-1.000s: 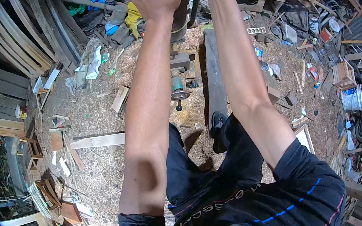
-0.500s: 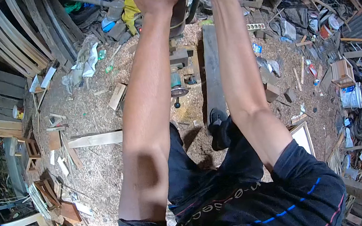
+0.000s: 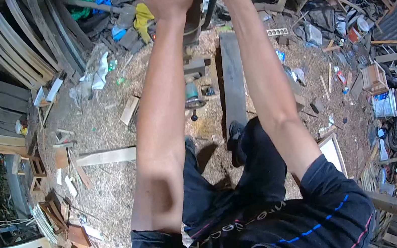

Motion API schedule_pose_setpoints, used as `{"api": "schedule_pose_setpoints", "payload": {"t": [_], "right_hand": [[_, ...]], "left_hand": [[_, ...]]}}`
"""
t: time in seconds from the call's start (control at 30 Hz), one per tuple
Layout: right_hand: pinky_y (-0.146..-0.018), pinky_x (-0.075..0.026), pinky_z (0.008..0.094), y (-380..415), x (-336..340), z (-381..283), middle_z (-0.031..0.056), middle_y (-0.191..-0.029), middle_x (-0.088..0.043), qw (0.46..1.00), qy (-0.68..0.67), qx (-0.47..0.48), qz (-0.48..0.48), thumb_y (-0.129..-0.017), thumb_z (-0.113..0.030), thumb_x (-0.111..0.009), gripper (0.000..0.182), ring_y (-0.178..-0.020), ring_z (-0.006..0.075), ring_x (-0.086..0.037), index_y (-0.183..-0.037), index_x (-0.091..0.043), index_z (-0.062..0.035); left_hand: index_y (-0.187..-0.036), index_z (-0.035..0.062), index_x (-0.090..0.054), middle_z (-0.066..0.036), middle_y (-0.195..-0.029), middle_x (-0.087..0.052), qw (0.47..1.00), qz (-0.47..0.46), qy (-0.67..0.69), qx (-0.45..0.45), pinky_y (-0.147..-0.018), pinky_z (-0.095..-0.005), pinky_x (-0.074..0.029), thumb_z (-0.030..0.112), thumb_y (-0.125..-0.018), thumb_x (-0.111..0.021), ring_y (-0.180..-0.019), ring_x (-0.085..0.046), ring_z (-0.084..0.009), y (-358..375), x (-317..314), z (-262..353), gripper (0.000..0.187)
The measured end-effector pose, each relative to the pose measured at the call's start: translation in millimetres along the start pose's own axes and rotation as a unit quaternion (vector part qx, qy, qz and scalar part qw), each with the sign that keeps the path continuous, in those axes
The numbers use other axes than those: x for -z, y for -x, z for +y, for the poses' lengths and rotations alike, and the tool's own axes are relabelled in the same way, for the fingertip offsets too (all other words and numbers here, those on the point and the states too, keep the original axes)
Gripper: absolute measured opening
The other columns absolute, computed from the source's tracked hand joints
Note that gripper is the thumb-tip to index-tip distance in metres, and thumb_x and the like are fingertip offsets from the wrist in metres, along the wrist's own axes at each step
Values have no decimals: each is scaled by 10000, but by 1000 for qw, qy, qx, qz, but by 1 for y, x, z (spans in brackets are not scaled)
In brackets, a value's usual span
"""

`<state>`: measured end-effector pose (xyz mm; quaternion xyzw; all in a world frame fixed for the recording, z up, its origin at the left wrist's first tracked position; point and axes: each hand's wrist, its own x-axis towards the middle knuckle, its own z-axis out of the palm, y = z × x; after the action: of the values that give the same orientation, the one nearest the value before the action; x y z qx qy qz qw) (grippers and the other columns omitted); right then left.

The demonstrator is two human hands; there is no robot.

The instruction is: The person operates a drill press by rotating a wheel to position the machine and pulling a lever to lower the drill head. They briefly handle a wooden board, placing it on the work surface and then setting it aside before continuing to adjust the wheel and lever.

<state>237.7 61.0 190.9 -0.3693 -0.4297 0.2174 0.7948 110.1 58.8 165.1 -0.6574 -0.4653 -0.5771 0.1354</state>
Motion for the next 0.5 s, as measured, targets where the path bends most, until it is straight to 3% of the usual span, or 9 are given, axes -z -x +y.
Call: {"api": "schedule_pose_setpoints", "payload": {"t": [0.07,0.13,0.17,0.27,0.3,0.4,0.43,0.5], "right_hand": [[-517,-338,268,-14,1,3,-27,-627,-512,998,37,-33,-31,-1000,-351,-552,397,-548,83,-438,-715,-592,-78],[-569,-382,272,-18,0,17,-5,-687,-533,993,58,100,-15,-1020,-365,-518,369,-614,99,-479,-853,-616,-50],[-595,-403,274,-22,-4,24,5,-718,-544,984,69,166,-9,-1030,-372,-501,375,-647,107,-500,-923,-628,-36],[-695,-450,294,-31,-13,28,24,-785,-548,944,109,310,24,-1052,-342,-450,362,-733,138,-526,-1117,-596,-17],[-759,-494,357,-36,-11,28,131,-833,-639,967,130,220,-11,-1038,-324,-474,394,-791,263,-621,-1260,-563,-10],[-801,-503,426,-59,-18,28,265,-974,-669,942,284,180,15,-1012,-295,-512,451,-926,400,-648,-1365,-497,-15],[-828,-494,473,-62,-20,24,326,-1072,-624,946,286,153,7,-987,-255,-541,490,-1038,464,-602,-1414,-454,-31],[-819,-496,467,-89,-21,58,316,-1051,-634,929,326,174,0,-982,-244,-549,473,-1005,464,-612,-1397,-475,-28]], "left_hand": [[-911,15,-702,-163,-1089,-678,999,26,30,6,-1079,-543,-341,283,-798,-585,-1201,-548,-359,-6,-10,-8,313],[-909,13,-700,-168,-1078,-679,997,31,73,-8,-1066,-514,-367,260,-801,-586,-1180,-559,-365,-5,-9,-9,293],[-928,121,-740,-105,-1095,-706,993,82,67,-55,-1047,-455,-345,331,-814,-612,-1184,-578,-285,-3,-19,-22,271],[-878,107,-743,-74,-1049,-716,987,121,81,-64,-1017,-439,-368,254,-783,-605,-1133,-594,-283,-6,-21,-19,223],[-878,104,-742,-74,-1052,-715,987,123,84,-65,-1017,-431,-370,248,-781,-609,-1136,-593,-282,-5,-20,-18,219],[-873,96,-736,-74,-1053,-714,985,128,86,-73,-1015,-413,-378,235,-776,-617,-1136,-593,-280,-6,-17,-18,207],[-868,94,-734,-74,-1049,-715,985,129,86,-74,-1011,-411,-383,232,-775,-619,-1128,-596,-281,-6,-16,-16,203],[-859,92,-731,-73,-1034,-715,982,140,92,-82,-996,-407,-398,218,-775,-620,-1103,-603,-285,-10,-15,-14,188]]}}
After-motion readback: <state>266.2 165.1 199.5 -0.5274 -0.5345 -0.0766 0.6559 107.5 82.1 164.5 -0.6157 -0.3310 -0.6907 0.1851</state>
